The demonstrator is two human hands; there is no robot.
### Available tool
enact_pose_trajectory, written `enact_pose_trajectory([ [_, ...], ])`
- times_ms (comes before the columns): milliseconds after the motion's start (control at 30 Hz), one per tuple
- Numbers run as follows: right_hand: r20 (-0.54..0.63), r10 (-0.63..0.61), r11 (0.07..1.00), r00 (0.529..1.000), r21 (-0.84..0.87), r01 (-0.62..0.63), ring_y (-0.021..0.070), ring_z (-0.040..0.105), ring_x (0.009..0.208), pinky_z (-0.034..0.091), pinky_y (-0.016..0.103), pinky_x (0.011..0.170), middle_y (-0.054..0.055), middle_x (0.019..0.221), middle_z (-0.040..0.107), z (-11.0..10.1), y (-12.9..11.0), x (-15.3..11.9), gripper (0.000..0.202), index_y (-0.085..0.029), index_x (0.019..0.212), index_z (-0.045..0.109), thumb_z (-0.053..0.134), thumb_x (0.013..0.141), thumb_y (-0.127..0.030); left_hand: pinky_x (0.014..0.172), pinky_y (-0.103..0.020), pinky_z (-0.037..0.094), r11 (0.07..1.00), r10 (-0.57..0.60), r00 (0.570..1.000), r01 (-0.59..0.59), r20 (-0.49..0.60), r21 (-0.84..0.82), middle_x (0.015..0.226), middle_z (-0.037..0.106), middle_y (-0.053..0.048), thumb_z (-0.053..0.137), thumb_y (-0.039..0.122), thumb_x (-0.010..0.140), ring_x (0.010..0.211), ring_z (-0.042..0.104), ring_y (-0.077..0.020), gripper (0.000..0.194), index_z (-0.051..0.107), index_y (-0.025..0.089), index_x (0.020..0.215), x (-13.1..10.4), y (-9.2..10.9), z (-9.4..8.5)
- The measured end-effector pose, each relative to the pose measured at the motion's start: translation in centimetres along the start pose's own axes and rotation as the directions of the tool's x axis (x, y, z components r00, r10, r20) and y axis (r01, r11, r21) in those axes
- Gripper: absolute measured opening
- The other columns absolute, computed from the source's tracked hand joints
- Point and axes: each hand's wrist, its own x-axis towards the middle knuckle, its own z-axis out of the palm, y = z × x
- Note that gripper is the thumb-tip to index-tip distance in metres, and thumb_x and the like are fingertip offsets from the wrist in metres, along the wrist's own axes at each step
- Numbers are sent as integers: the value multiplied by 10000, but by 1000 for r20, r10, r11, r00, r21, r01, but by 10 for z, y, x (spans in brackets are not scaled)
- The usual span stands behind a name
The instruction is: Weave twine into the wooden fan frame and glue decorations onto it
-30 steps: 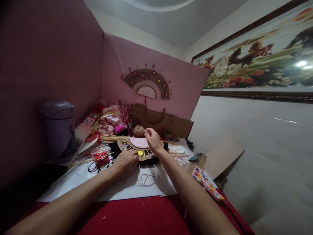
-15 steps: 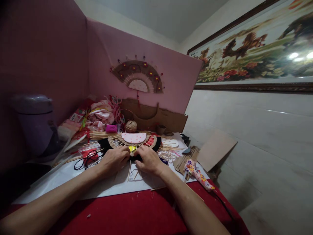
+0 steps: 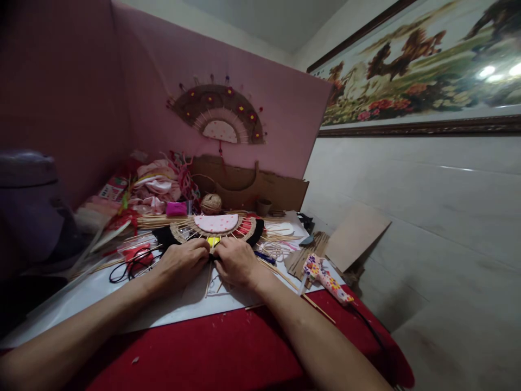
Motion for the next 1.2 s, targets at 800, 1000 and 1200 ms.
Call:
enact_pose_trajectory([
  [800, -29, -92, 996, 995, -15, 92, 178, 548, 805, 424, 284, 734, 74, 865, 613, 11, 2, 0, 88, -145, 830, 606, 520, 814, -136, 698, -282, 488, 997, 62, 998, -61, 18, -55, 945, 632, -54, 466, 183, 872, 900, 584, -181, 185, 651, 175, 860, -2, -2, -3],
  [1000, -31, -102, 995, 994, 16, 103, 171, 543, 810, 419, 283, 743, 69, 864, 610, 9, 2, -1, 108, -157, 817, 606, 500, 842, -155, 705, -292, 487, 998, 25, 1000, -24, 14, -58, 908, 633, -68, 468, 177, 865, 877, 587, -183, 197, 659, 153, 819, -1, -1, -1],
  [1200, -13, -23, 1000, 1000, 21, 23, 175, 545, 818, 403, 272, 704, 66, 885, 610, 2, -2, -3, 94, -163, 880, 601, 519, 839, -187, 690, -284, 485, 999, -4, 1000, 6, 26, -52, 905, 637, -64, 478, 167, 848, 873, 588, -182, 178, 644, 146, 787, 0, 0, 1],
])
